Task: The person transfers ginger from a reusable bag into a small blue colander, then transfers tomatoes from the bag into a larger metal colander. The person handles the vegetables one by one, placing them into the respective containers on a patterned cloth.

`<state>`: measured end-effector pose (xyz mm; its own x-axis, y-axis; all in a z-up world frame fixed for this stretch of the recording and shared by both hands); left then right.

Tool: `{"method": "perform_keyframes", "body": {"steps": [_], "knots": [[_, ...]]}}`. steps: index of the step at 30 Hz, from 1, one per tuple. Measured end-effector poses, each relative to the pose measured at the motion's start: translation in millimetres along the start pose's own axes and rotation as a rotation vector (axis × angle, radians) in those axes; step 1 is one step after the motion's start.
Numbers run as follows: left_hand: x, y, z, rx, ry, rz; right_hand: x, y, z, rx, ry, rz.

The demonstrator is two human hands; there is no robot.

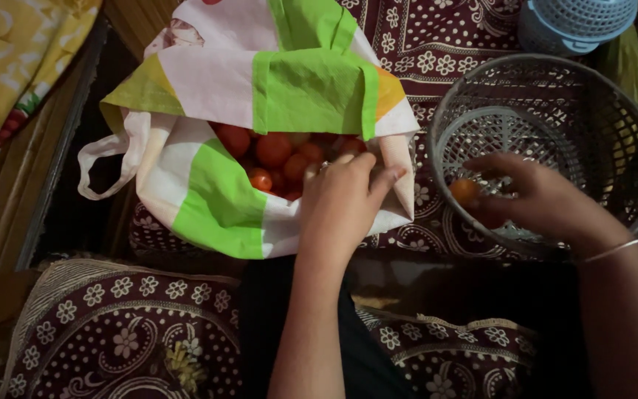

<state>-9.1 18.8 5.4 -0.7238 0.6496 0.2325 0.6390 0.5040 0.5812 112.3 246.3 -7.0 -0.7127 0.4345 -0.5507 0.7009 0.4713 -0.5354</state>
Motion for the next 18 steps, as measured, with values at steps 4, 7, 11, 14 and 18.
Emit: {"method": "perform_keyframes", "body": {"steps": [4, 7, 11, 14, 18], "knots": [[-1, -2, -2, -0.026, -0.032, -0.014, -7, -7, -5, 0.043, 0.164, -0.219], [-3, -6, -5, -0.1, -0.037, -0.027, -18, -21, -8, -0.024, 0.253, -0.314], [-5, -13, -10, 0.052, 0.07, -0.048, -35, -48, -5, -0.018, 0.306, -0.462], [-12, -24, -19, 0.314, 0.089, -0.17, -46, -66, 2, -0.008, 0.334, -0.484], [-23, -43, -39, 0.408, 0.206, -0.273, -54, -86, 14, 0.096, 0.287, -0.477]]}}
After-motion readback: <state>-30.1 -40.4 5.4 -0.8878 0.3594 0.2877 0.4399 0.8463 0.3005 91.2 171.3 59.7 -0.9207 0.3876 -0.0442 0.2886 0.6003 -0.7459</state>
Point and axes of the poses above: each hand's wrist, its own x-axis towards the middle knuckle, its own z-axis out of the palm, y = z × x, the point moved 2 cm from there along x, towards the middle knuckle, and after that the axes turned 6 degrees about z, right-handed, at the moved point
